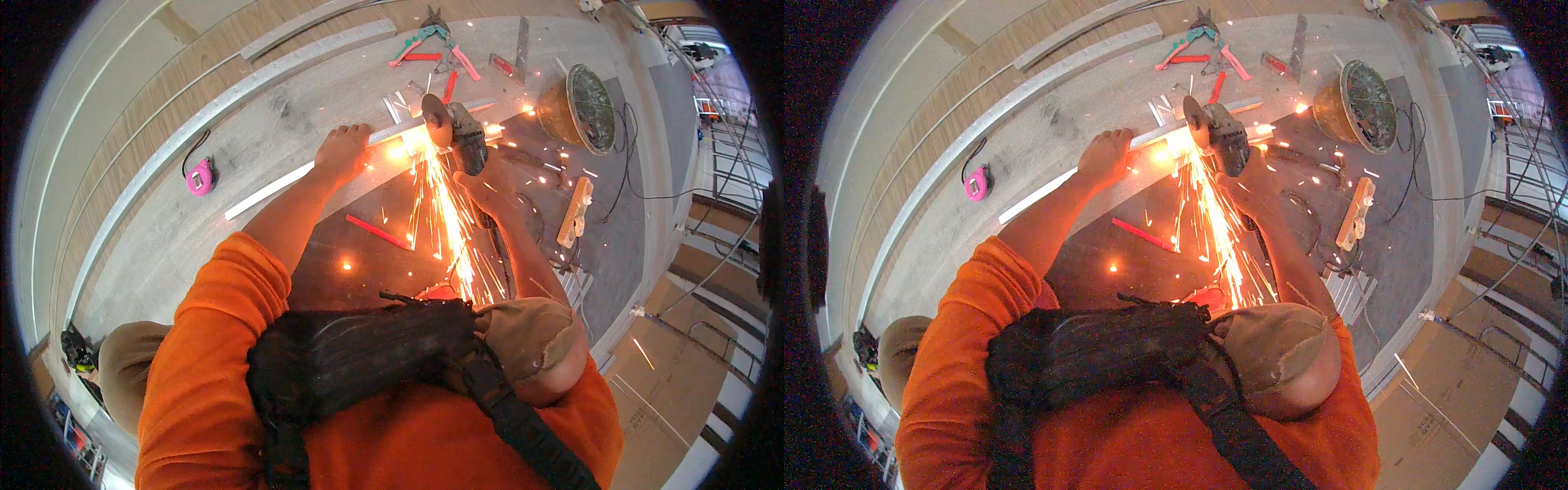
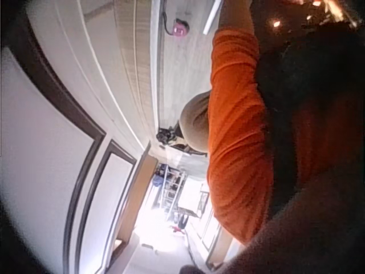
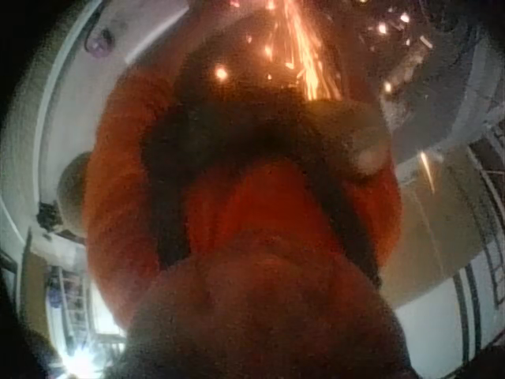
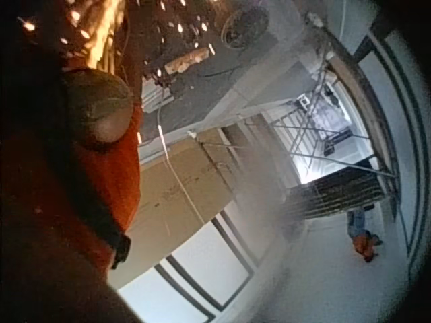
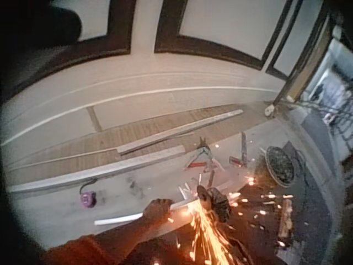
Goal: The person measures a metal stud with a tape measure, marks it with a pencil, cuts it with an angle grinder, and then bends the cut edge with pliers.
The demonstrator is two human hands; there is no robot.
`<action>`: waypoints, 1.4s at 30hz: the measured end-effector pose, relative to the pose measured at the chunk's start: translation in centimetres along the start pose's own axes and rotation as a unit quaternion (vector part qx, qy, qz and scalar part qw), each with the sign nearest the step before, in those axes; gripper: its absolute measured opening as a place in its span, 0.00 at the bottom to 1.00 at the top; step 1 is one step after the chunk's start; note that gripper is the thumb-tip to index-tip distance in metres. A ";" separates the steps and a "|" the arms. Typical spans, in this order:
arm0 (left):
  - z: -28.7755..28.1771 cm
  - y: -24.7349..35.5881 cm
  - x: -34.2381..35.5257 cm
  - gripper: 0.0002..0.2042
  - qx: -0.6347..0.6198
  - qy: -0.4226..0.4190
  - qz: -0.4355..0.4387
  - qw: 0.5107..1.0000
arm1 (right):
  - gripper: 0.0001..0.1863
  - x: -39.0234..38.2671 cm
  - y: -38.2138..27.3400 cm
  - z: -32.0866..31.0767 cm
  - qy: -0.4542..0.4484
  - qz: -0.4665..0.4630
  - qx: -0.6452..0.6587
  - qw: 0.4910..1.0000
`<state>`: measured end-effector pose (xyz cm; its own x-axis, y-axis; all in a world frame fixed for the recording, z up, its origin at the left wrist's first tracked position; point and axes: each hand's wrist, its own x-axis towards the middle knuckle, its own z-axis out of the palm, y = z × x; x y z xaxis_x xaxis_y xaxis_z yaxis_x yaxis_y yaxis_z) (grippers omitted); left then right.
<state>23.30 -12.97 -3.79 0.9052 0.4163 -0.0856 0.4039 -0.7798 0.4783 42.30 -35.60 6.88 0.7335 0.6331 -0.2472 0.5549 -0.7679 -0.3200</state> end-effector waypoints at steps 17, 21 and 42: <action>-0.9 0.2 -1.1 0.24 0.006 0.027 -0.004 1.000 | 0.33 -1.5 1.2 -0.7 0.017 0.010 0.054 0.998; 0.2 -0.3 -1.1 0.25 0.001 0.033 -0.005 0.999 | 0.39 -1.3 1.5 -0.7 -0.020 0.011 0.044 0.999; 0.0 -0.7 -2.0 0.22 0.007 0.050 0.006 0.999 | 0.44 1.3 1.6 2.1 -0.059 -0.012 0.010 0.998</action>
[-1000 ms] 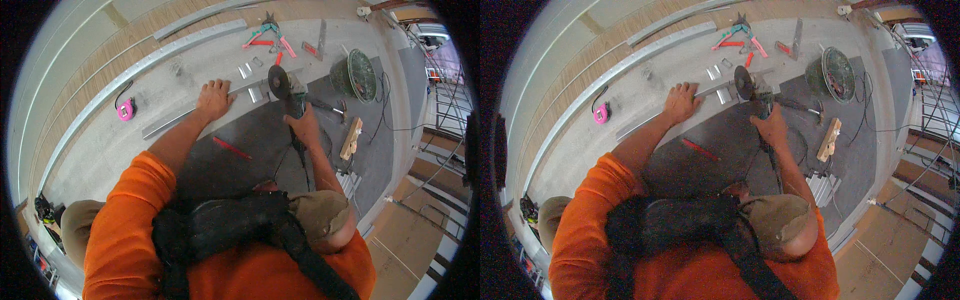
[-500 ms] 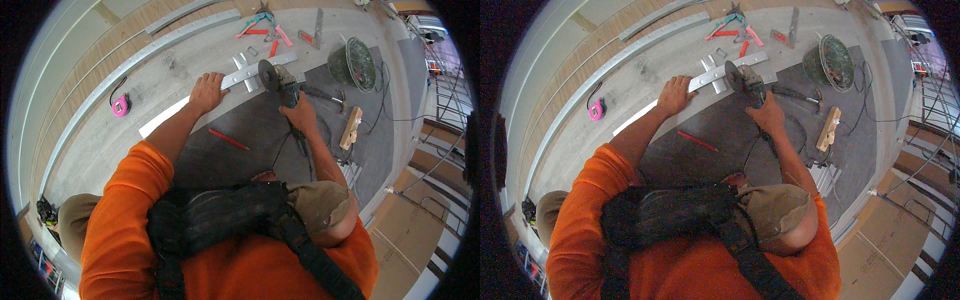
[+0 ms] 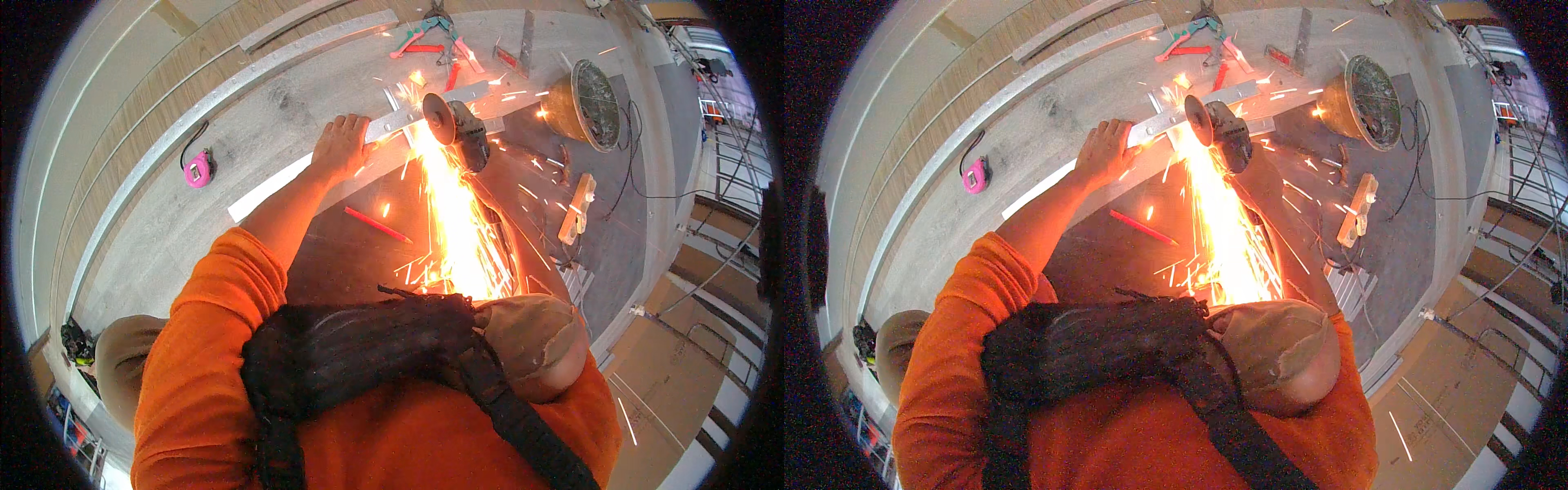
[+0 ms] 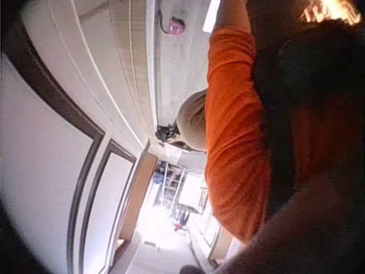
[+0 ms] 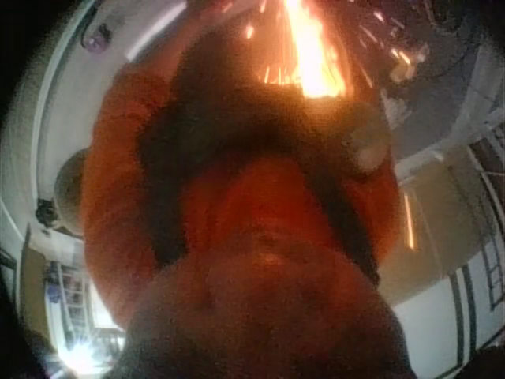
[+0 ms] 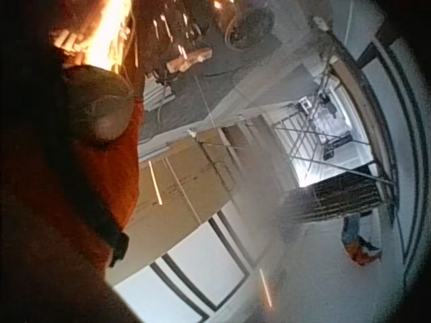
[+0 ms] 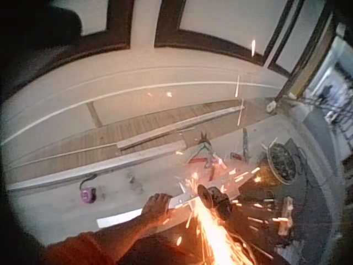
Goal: The person measures a metal stud with a tape measure, marks it with a pencil, cuts it with an angle grinder, and then bends the cut edge with pliers.
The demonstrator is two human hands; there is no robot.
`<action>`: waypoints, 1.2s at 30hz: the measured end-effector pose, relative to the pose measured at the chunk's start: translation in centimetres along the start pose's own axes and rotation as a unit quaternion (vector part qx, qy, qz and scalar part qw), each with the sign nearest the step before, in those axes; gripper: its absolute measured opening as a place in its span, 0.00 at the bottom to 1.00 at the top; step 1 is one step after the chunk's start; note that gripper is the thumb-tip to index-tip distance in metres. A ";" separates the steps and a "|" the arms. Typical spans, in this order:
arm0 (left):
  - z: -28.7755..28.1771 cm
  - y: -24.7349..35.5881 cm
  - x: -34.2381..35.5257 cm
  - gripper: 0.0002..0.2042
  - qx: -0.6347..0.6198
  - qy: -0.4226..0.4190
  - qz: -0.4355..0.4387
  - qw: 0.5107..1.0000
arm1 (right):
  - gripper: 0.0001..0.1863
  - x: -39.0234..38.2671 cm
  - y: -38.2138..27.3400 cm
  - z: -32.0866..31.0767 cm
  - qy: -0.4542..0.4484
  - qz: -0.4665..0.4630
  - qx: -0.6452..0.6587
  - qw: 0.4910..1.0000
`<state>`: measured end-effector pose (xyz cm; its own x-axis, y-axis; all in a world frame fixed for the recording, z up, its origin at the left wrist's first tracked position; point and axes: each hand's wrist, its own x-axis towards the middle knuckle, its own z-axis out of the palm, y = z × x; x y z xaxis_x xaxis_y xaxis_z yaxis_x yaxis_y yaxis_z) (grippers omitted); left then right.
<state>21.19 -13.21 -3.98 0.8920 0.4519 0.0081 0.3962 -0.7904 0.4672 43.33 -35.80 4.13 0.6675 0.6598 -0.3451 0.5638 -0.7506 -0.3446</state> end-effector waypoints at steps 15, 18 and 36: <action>-0.2 0.5 0.5 0.23 -0.010 -0.028 -0.007 1.000 | 0.44 1.8 0.9 0.5 0.016 -0.018 -0.035 0.999; -0.6 0.9 0.9 0.23 -0.019 -0.041 -0.013 0.999 | 0.40 1.3 -0.5 -1.0 0.020 0.020 -0.077 0.997; -0.7 0.4 1.0 0.22 -0.062 -0.011 -0.011 0.998 | 0.40 0.7 -0.9 -2.0 0.045 -0.007 0.012 0.999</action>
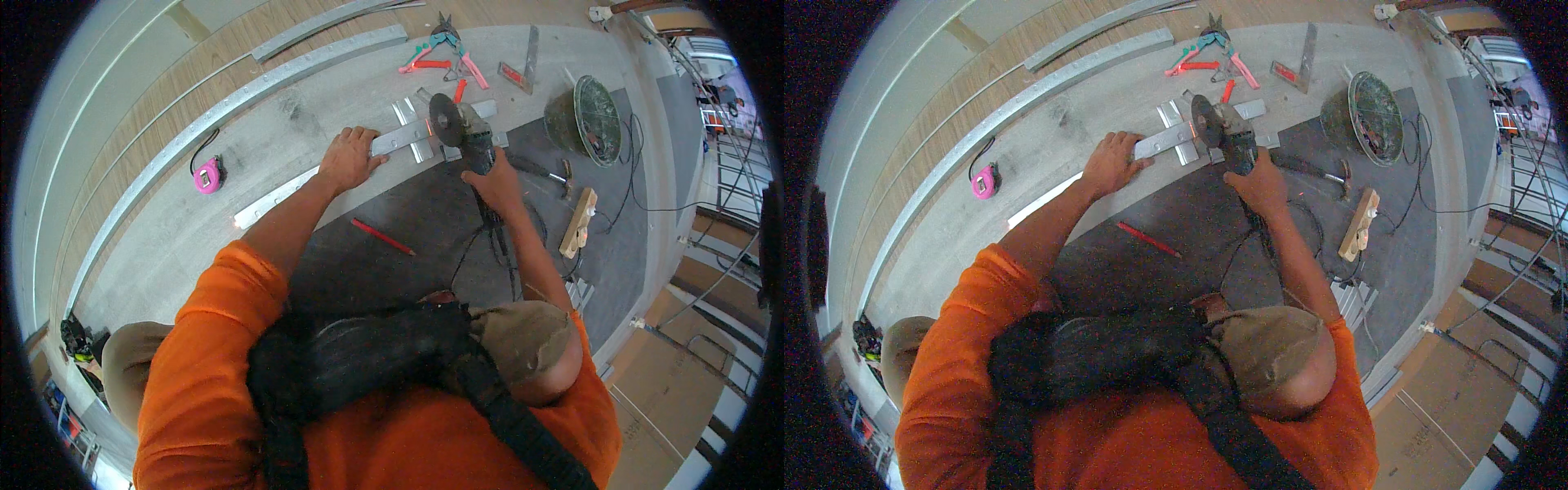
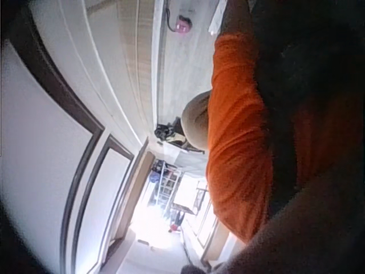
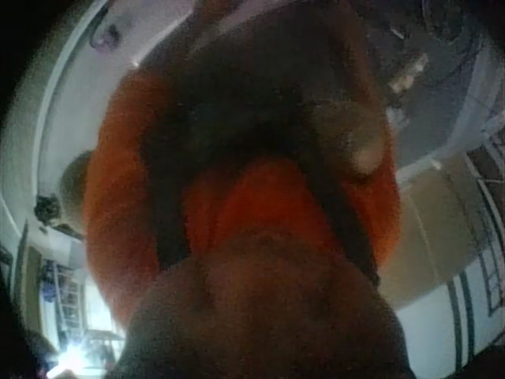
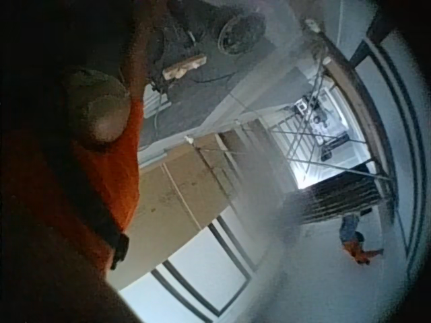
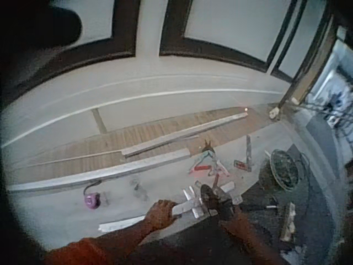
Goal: The person measures a metal stud with a tape measure, marks it with a pencil, cuts it with an angle grinder, and then bends the cut edge with pliers.
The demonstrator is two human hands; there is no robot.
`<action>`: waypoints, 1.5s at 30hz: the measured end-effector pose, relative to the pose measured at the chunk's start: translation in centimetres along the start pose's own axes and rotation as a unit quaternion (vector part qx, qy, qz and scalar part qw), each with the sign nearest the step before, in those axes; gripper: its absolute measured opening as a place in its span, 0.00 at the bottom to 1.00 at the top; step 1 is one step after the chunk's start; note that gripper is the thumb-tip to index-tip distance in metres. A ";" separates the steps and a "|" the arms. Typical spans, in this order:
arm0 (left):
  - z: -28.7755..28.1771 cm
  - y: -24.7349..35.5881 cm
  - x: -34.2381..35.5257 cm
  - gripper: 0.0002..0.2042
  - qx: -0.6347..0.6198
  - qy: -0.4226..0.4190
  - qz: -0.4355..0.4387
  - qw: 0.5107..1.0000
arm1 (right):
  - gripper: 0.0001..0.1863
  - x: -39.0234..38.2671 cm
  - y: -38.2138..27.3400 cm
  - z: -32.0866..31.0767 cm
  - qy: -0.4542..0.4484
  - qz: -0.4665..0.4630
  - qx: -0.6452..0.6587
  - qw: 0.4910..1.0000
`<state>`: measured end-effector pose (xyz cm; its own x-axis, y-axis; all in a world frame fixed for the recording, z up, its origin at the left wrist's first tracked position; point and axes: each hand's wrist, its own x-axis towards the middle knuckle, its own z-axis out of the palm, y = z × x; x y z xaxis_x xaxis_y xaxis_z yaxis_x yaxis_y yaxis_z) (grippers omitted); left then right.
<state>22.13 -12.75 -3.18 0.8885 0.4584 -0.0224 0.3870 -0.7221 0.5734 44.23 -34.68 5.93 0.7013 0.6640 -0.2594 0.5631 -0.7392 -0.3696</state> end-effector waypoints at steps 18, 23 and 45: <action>0.3 -0.8 0.4 0.16 0.039 -0.036 -0.001 0.999 | 0.38 -2.3 0.8 0.3 0.009 0.004 0.000 1.000; 0.3 -0.7 0.6 0.17 0.043 -0.049 -0.007 0.998 | 0.40 -2.1 0.8 0.3 -0.010 0.007 -0.016 1.000; 0.4 -0.6 0.6 0.17 0.029 -0.036 -0.005 0.999 | 0.40 -0.5 1.3 0.3 -0.016 -0.012 -0.094 0.995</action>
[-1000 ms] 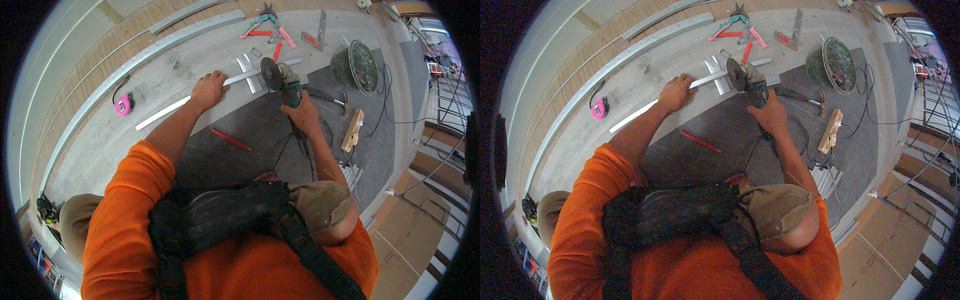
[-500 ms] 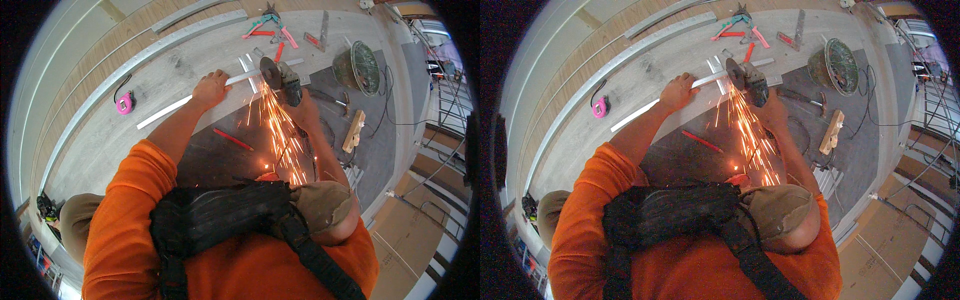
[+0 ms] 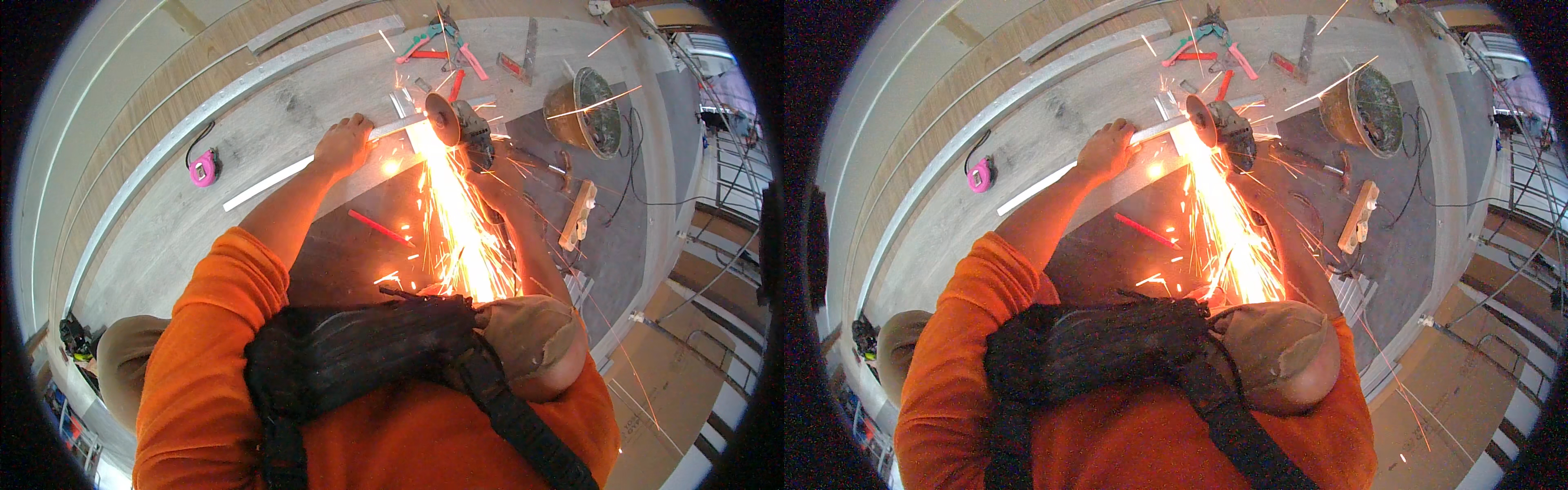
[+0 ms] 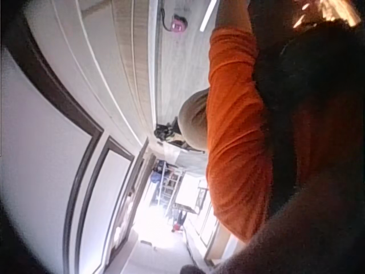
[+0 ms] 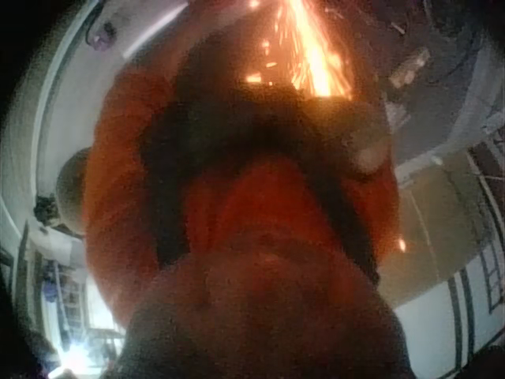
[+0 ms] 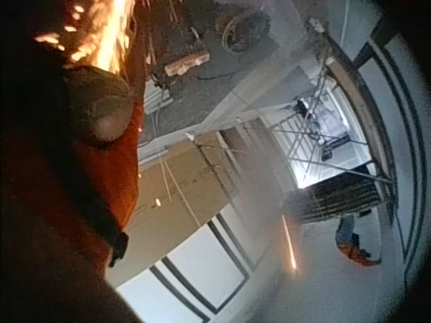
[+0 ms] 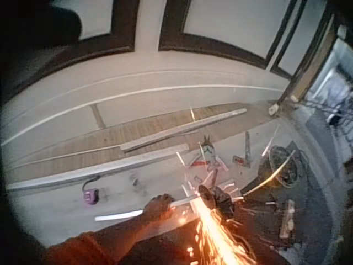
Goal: The person measures a metal stud with a tape measure, marks it with a pencil, cuts it with an angle grinder, and then bends the cut edge with pliers.
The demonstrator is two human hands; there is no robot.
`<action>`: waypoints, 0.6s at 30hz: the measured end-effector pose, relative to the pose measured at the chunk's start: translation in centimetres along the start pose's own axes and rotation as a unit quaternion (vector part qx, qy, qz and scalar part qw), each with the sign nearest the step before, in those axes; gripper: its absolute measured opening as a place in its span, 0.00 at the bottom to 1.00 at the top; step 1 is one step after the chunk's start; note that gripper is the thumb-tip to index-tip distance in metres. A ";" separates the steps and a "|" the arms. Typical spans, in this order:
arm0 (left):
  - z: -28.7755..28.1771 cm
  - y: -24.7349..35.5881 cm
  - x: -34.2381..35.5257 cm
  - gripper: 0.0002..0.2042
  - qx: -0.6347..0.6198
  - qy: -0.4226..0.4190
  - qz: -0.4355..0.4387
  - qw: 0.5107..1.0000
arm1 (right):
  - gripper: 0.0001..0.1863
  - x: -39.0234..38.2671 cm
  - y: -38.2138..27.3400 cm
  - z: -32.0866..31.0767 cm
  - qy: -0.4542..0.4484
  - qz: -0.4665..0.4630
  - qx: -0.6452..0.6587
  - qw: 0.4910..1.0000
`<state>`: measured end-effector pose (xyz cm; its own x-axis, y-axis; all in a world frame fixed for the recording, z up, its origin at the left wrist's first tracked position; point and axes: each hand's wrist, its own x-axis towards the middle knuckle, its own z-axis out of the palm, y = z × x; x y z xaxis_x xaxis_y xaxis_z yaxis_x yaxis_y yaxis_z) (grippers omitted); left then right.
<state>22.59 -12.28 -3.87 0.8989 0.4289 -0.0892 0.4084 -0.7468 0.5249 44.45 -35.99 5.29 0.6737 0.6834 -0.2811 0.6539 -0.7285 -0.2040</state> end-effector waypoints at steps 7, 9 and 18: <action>-0.5 -0.4 -0.3 0.17 -0.014 -0.005 -0.008 1.000 | 0.41 -0.1 -1.7 -1.0 -0.038 0.025 0.057 0.997; -0.2 -0.7 -0.1 0.19 -0.010 -0.014 -0.010 1.000 | 0.43 -0.4 -0.2 0.5 0.004 0.029 0.098 0.995; -8.7 -3.9 0.9 0.23 0.141 0.069 -0.158 0.975 | 0.39 -3.3 3.9 -1.1 0.085 0.166 0.472 0.862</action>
<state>20.44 -4.54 1.39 0.6987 0.7104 -0.0845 0.7069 -0.6674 0.2343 45.15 -41.02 6.41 0.8626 0.3682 -0.3470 -0.1025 -0.5445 -0.8325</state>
